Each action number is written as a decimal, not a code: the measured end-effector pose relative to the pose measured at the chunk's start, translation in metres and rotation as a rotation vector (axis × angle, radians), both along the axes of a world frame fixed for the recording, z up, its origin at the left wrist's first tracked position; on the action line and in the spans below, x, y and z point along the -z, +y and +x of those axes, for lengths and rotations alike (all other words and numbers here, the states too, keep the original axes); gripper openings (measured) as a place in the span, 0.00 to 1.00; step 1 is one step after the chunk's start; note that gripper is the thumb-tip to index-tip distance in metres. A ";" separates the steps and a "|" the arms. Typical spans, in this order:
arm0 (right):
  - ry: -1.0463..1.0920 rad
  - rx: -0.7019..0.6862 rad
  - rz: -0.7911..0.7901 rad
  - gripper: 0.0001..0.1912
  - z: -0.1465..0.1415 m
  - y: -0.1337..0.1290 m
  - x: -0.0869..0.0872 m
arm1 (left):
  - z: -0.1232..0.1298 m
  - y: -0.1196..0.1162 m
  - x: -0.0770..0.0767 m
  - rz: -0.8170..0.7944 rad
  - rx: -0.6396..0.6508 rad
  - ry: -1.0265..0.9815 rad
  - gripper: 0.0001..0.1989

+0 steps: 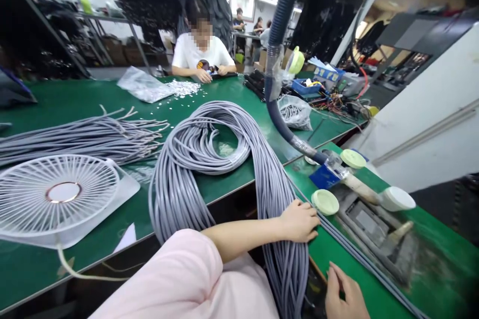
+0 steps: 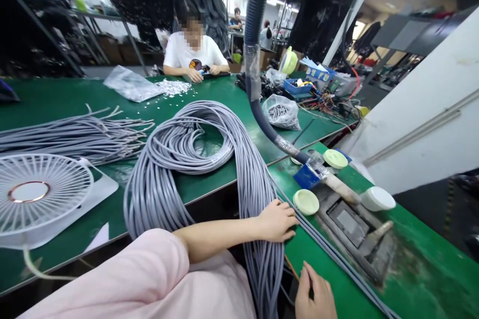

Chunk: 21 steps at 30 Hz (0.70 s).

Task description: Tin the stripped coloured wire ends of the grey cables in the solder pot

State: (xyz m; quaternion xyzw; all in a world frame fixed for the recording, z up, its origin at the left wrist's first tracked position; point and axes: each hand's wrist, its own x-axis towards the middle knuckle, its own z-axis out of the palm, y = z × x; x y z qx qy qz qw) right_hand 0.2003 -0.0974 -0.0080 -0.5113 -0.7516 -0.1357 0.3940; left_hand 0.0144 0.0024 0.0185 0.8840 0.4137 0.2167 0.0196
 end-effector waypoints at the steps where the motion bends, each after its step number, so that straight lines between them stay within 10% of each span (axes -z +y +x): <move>1: -0.001 0.002 0.013 0.11 -0.001 0.000 0.000 | 0.000 -0.001 0.000 0.002 -0.005 0.005 0.14; 21: 0.062 0.026 -0.113 0.08 -0.003 -0.002 0.001 | 0.008 0.008 -0.020 -0.119 -0.058 0.144 0.15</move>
